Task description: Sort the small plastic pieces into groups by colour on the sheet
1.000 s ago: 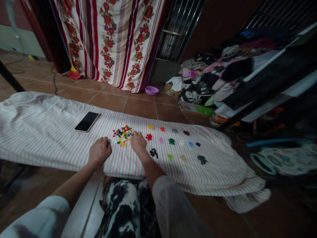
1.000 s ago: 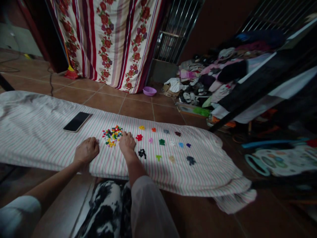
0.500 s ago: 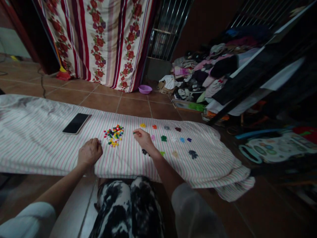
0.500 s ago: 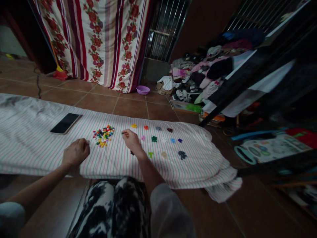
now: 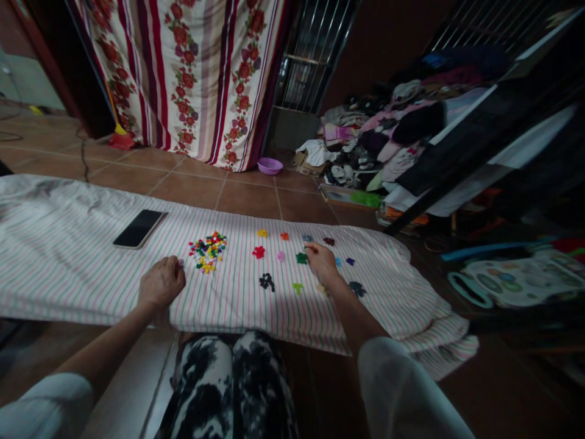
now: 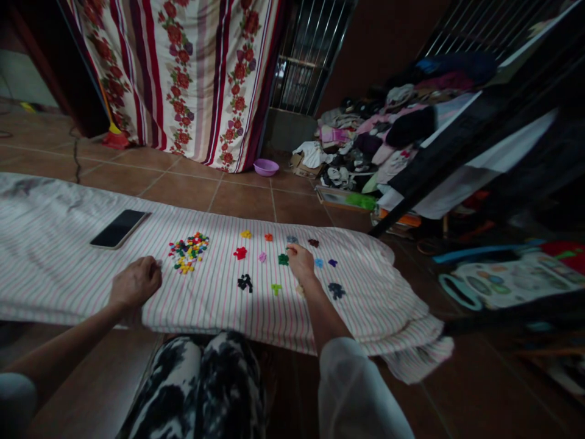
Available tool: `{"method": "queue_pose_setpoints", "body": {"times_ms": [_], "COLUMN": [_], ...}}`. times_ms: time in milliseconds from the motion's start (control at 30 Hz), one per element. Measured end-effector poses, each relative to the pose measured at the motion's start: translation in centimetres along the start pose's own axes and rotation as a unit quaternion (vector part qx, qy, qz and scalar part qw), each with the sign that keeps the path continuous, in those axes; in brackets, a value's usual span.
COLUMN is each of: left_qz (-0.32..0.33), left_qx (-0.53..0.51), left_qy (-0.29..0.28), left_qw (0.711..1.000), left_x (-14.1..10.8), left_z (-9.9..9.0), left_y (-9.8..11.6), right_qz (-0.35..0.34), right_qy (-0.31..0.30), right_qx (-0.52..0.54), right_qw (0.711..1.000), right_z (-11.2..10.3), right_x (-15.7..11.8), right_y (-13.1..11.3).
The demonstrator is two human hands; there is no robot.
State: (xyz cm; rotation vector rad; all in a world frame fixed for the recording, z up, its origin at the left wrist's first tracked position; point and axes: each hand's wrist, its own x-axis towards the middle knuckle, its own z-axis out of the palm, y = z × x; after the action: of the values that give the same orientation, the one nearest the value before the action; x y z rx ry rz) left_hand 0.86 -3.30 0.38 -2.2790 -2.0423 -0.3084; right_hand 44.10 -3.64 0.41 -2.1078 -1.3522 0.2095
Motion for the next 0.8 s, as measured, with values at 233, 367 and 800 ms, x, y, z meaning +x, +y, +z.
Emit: {"method": "queue_pose_setpoints", "body": {"times_ms": [233, 367, 800], "left_qz": [0.0, -0.003, -0.01], "left_qx": [0.005, 0.002, -0.012], "left_qy": [0.007, 0.007, -0.001], "left_qw": [1.0, 1.0, 1.0], "left_x": [-0.01, -0.01, -0.03], "left_z": [0.08, 0.05, -0.31], "left_y": [0.04, 0.04, 0.21], "right_qz": [-0.053, -0.048, -0.032], "right_qy": [-0.021, -0.043, -0.035], "right_qx": [-0.112, -0.137, -0.095], "right_qw": [0.992, 0.988, 0.994], "right_z": [0.9, 0.73, 0.18], "right_x": [0.47, 0.39, 0.37], "right_y": [0.39, 0.2, 0.46]}}
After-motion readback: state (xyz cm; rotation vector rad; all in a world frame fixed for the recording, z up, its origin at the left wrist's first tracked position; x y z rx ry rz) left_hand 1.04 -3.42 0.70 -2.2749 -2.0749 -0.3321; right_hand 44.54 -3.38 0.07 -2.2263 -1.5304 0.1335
